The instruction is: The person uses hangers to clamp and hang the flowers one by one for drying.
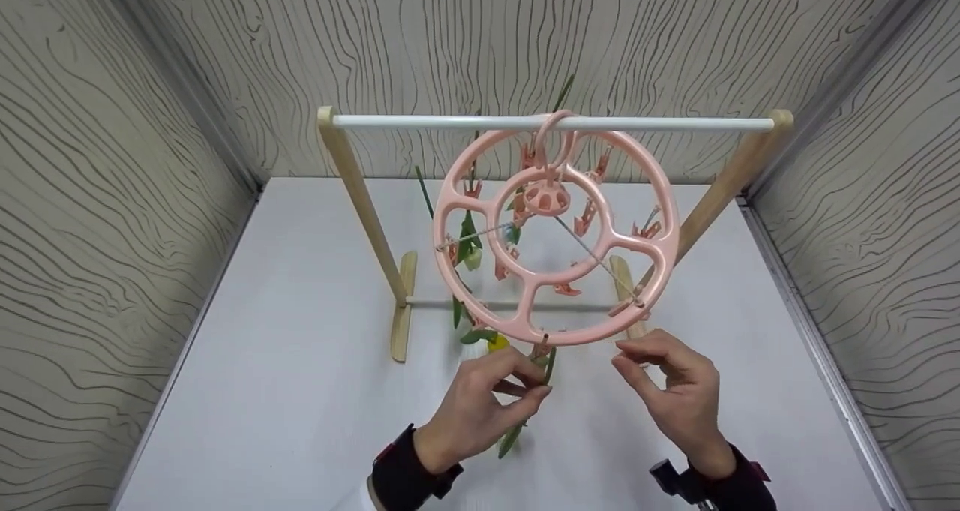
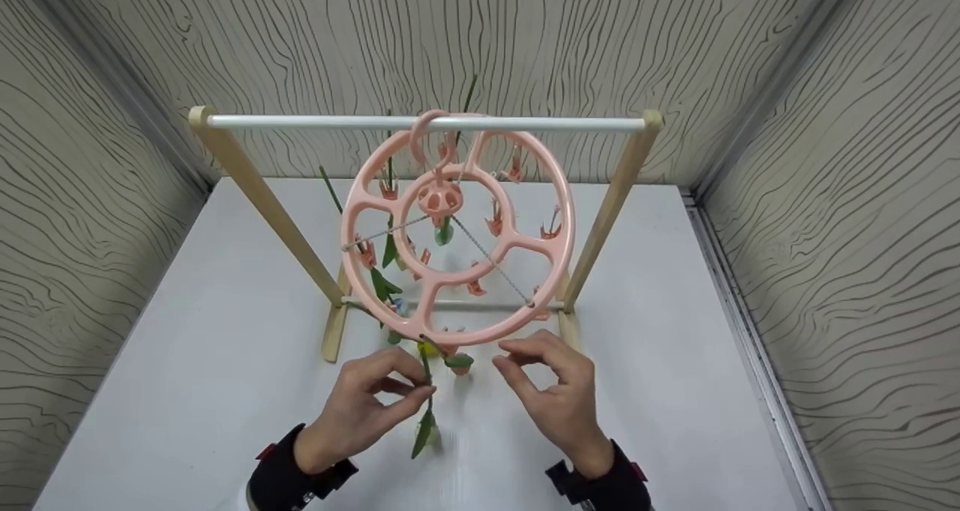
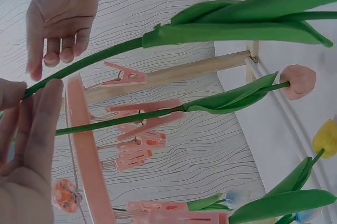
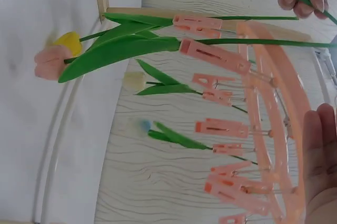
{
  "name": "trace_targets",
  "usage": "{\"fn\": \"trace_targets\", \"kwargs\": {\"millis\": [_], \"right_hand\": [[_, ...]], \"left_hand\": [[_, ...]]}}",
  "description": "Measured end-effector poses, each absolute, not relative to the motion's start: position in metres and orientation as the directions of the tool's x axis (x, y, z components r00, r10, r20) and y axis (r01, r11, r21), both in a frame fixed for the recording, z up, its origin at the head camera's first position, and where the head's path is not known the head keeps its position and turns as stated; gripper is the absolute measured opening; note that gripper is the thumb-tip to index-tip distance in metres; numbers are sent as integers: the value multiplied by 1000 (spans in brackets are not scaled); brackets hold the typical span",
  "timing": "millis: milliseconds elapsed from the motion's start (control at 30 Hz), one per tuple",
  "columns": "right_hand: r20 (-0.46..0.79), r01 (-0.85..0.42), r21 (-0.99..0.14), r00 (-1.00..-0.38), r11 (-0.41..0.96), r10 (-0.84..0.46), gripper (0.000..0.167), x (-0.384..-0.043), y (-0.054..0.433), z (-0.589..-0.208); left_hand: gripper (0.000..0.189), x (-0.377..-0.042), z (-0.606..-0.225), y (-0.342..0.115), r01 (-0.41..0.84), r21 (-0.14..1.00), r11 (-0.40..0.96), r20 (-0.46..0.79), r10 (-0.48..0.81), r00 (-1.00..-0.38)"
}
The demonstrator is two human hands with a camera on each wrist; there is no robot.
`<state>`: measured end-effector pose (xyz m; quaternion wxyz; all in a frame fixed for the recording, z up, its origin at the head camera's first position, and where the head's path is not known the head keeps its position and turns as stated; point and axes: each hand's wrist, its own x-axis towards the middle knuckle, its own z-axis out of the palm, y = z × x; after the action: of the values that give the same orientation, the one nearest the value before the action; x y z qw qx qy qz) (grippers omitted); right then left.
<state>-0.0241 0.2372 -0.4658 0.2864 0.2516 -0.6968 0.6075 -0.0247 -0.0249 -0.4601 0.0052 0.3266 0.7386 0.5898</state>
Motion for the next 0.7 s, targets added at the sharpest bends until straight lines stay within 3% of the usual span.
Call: {"fn": "trace_targets", "kwargs": {"millis": [167,267,367,700], "right_hand": [[799,-770,-598,-593,223,97,12,-38,254,-486],[811,-764,-583,-569,276,139,11,-47,265,-495],[792,-723,-604,-591,334,152,12,-53,277,-501],[649,-573,-713,-758,405,70,36,-73,307,-513]], "left_hand": [[10,-23,-461,-26,486,871,74,397,475,-785],[9,-23,-460,-27,501,863,65,414,475,-776],[10,-22,-460,-27,509,859,58,425,475,-771],[10,-23,-461,-27,528,847,60,440,477,-761]]}}
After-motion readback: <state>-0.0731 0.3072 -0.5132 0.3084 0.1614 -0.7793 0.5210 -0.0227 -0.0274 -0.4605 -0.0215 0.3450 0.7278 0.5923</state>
